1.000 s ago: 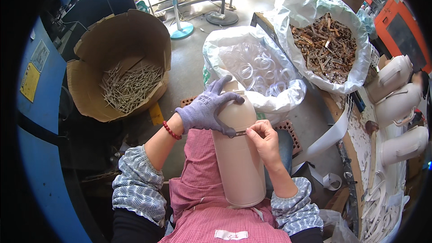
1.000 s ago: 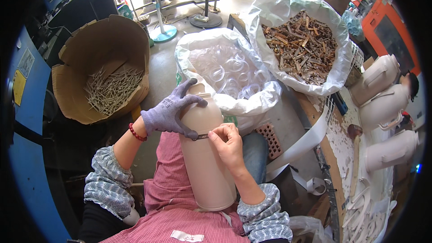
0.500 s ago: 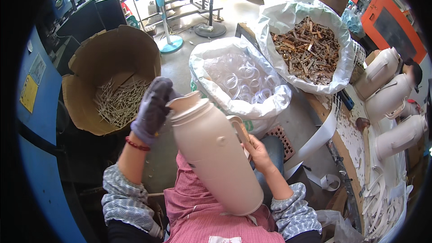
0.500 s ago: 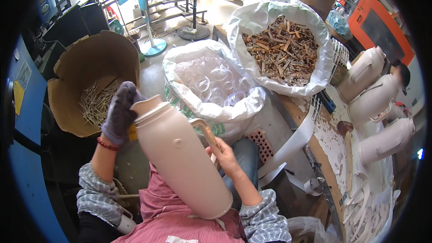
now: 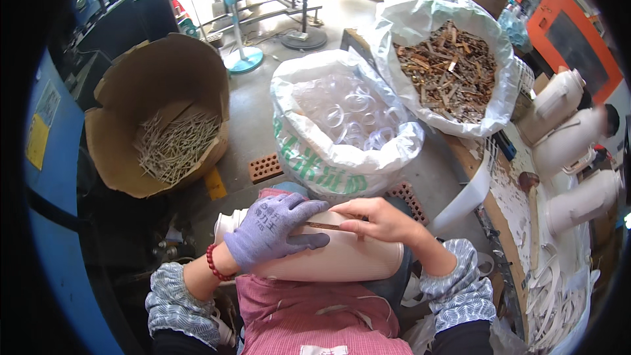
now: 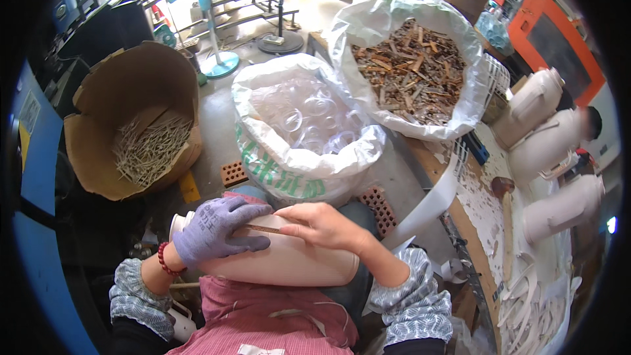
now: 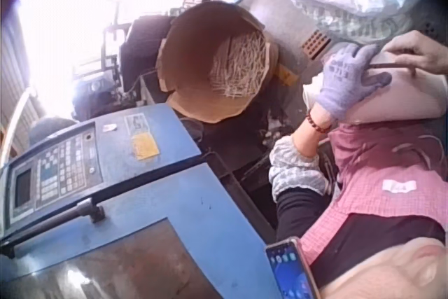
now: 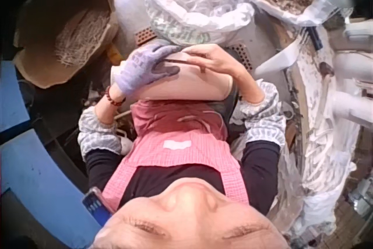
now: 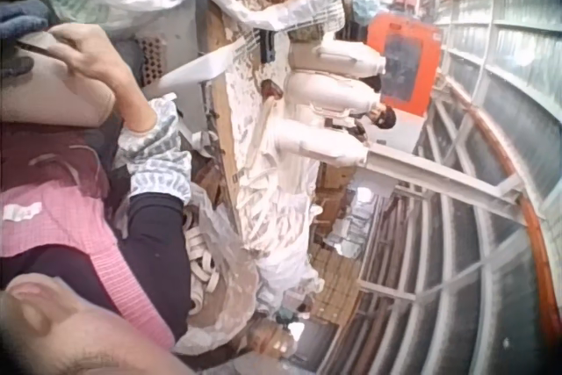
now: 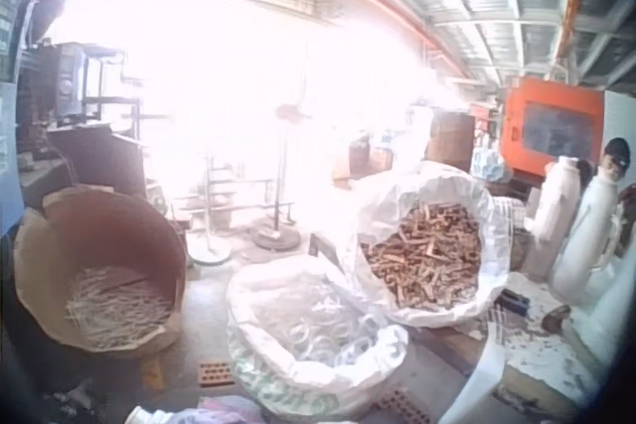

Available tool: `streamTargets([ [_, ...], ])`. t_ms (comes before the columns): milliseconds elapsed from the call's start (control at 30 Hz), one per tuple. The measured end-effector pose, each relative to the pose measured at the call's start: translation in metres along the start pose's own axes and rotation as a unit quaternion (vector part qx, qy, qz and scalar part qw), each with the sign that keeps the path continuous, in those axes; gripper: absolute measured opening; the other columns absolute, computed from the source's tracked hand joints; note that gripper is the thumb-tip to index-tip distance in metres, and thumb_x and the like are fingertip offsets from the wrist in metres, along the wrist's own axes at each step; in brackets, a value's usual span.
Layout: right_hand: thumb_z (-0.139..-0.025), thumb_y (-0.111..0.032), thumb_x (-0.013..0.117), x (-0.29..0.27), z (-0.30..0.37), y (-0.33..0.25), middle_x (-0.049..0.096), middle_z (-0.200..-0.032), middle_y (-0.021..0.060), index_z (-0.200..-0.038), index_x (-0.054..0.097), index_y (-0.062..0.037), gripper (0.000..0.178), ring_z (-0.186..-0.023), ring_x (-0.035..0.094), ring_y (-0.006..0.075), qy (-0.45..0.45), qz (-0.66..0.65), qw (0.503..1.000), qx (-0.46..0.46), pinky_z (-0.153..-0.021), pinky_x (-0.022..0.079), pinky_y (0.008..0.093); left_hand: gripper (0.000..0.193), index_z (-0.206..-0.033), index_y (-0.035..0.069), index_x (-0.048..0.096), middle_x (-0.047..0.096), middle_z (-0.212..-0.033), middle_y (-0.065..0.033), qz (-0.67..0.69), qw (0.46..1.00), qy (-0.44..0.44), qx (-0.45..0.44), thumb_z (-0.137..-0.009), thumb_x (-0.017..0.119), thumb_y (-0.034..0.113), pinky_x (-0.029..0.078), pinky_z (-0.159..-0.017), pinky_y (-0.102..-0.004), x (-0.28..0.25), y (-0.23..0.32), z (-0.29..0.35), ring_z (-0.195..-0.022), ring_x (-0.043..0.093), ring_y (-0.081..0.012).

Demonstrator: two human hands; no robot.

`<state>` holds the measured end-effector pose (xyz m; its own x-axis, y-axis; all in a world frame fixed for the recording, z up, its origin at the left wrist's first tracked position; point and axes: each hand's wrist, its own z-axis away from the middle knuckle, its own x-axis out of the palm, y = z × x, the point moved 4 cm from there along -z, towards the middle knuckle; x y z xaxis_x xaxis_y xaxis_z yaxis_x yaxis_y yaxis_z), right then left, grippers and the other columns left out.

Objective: The person sits on the floor and assembles white plastic kettles by inserting wooden stoppers into the spouts and attaching handles. The person repeatedly picks up kettle bodies, inserts stoppers, and secures handles, placing finished units aside.

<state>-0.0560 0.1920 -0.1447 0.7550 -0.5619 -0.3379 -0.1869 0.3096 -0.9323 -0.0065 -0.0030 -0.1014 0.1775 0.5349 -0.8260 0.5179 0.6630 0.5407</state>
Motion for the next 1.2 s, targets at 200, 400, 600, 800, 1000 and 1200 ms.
streamTargets([
  [200,-0.092,-0.012,0.061,-0.082,0.013,-0.003,0.069,-0.093,0.0074,-0.112,0.066,0.0,0.024,-0.085,0.064,0.0125,0.23,0.097,0.968,-0.035,-0.078,0.051,0.0267,0.039,-0.095,0.011,0.071,0.064,-0.08,-0.0079,0.041,0.998,0.026,0.037,-0.068,0.08,0.038,0.048,-0.07,-0.0378,-0.002,-0.019,0.012,-0.076,0.062,-0.0274],
  [400,-0.09,-0.014,0.063,-0.114,0.066,0.013,0.071,-0.096,0.0087,-0.109,0.067,-0.001,0.023,-0.088,0.065,0.0141,0.343,0.016,0.939,0.016,-0.079,0.051,0.0268,0.04,-0.092,0.01,0.072,0.062,-0.071,-0.0079,0.118,0.986,0.054,0.101,-0.059,0.087,0.028,0.05,-0.079,-0.0388,-0.015,-0.01,0.017,-0.074,0.065,-0.0275],
  [600,-0.091,-0.016,0.063,-0.026,0.106,0.044,0.067,-0.105,0.0111,-0.115,0.063,-0.0032,0.026,-0.096,0.065,0.0185,0.187,0.15,0.97,-0.045,-0.086,0.051,0.0308,0.057,-0.108,0.006,0.065,0.063,-0.105,-0.0136,-0.024,0.991,-0.076,0.106,-0.057,0.084,0.023,0.037,-0.103,-0.0465,-0.013,-0.01,-0.024,-0.106,0.058,-0.0341],
  [800,-0.09,-0.013,0.064,-0.094,0.327,0.081,0.069,-0.102,0.0087,-0.109,0.066,-0.0036,0.022,-0.094,0.064,0.0167,0.671,0.084,0.724,0.137,-0.086,0.051,0.0319,0.086,-0.14,0.001,0.038,0.048,-0.134,-0.0193,0.489,0.86,-0.026,-0.141,-0.072,0.081,0.03,0.034,-0.107,-0.0463,-0.012,-0.092,0.044,-0.125,0.048,-0.0312],
  [1000,-0.086,-0.023,0.061,-0.149,0.624,0.113,0.064,-0.111,0.0167,-0.112,0.064,-0.0054,0.032,-0.103,0.061,0.0317,0.651,0.46,0.246,0.552,-0.091,0.046,0.0441,0.061,-0.135,0.001,0.04,0.048,-0.132,-0.0144,0.548,0.819,0.133,-0.108,-0.086,0.068,0.025,0.036,-0.104,-0.0373,0.013,-0.143,0.052,-0.122,0.046,-0.0259],
  [1200,-0.084,-0.027,0.062,-0.106,0.769,0.169,0.062,-0.09,0.0135,-0.103,0.06,-0.0029,0.031,-0.083,0.059,0.0284,0.572,0.31,0.319,0.689,-0.071,0.048,0.0417,0.022,-0.105,-0.001,0.063,0.06,-0.11,-0.0058,0.325,0.944,0.042,-0.037,-0.087,0.062,0.011,0.043,-0.086,-0.0276,-0.043,-0.052,-0.043,-0.099,0.054,-0.0136],
])
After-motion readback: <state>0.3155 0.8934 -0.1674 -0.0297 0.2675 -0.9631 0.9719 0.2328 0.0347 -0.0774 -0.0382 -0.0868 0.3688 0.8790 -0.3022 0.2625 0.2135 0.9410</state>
